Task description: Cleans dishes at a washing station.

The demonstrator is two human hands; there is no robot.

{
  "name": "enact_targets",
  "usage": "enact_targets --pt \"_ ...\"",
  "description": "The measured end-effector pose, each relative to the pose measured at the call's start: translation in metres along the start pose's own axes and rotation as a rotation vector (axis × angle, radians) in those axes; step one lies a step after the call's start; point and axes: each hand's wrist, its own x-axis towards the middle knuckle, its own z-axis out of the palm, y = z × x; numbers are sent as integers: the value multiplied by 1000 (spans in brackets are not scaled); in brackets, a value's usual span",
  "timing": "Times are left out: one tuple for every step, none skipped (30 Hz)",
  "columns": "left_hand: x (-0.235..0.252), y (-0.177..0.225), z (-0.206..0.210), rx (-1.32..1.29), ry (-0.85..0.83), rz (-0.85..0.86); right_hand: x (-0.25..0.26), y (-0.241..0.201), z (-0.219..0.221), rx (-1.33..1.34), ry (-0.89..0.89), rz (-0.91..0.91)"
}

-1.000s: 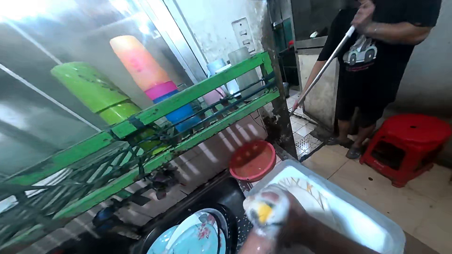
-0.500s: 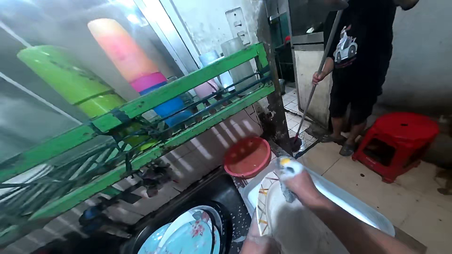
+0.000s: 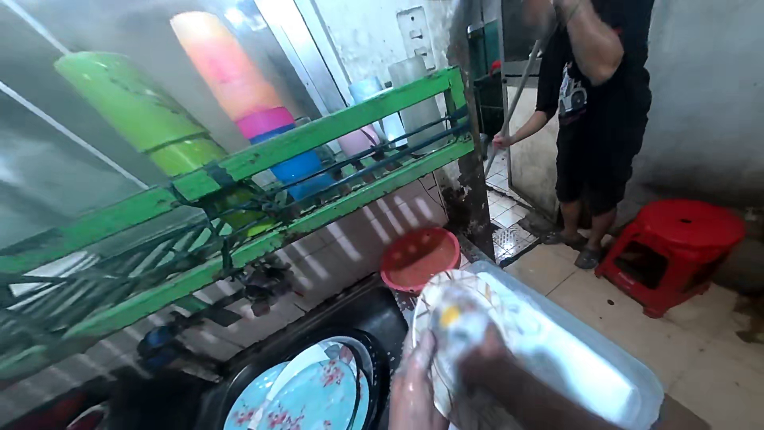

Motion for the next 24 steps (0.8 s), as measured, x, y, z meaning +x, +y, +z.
enact_targets --pt "9 5 -5 -73 7 43 -12 -8 9 42 -21 -186" --pt "17 13 -12 -134 10 80 -15 -12 9 71 -112 -273" --pt "23 23 -19 -173 -1 112 -12 -6 4 45 -200 -286" --pt "25 31 -27 -202 -8 129 -6 6 -2 -32 -255 -246" --pt "25 36 -34 -214 -22 138 5 18 -11 -146 -318 -142" --pt "24 36 -38 -222 -41 134 17 28 -17 -227 -336 -29" --pt "20 32 -39 -237 -56 117 24 31 -20 -261 -311 54" --pt "16 25 -37 -247 -64 87 25 28 -19 -273 -280 90" --pt "11 18 -31 -232 -49 52 20 19 -13 -253 -231 59" --pt "5 11 -23 -179 -9 17 11 8 -4 -199 -154 -43" --pt "-2 6 -18 -79 41 -3 4 -1 4 -124 -94 -136" --pt "-8 3 -14 31 89 -9 4 -5 12 -49 -47 -191" --pt "-13 2 -13 107 121 5 10 -3 12 10 -65 -128" --pt "-18 4 -11 168 144 41 22 2 6 81 -85 17" --pt "-23 8 -11 218 120 80 35 7 -3 161 -66 187" --pt "-27 12 -12 266 84 138 47 10 -13 261 -2 344" --pt "-28 16 -14 304 53 214 55 10 -24 396 61 465" --pt "-28 18 -14 324 78 288 57 6 -33 545 122 537" --pt "-24 19 -14 320 174 337 57 -1 -41 693 193 556" --pt "-17 20 -14 303 284 344 57 -8 -46 834 270 541" --pt "-7 21 -20 276 342 305 56 -13 -53 986 319 495" --pt "3 23 -30 218 359 213 55 -13 -59 1135 325 418" --pt "12 25 -40 126 362 73 55 -9 -67 1242 286 333" --pt "20 27 -49 -11 347 -65 59 -3 -74 1288 218 253"
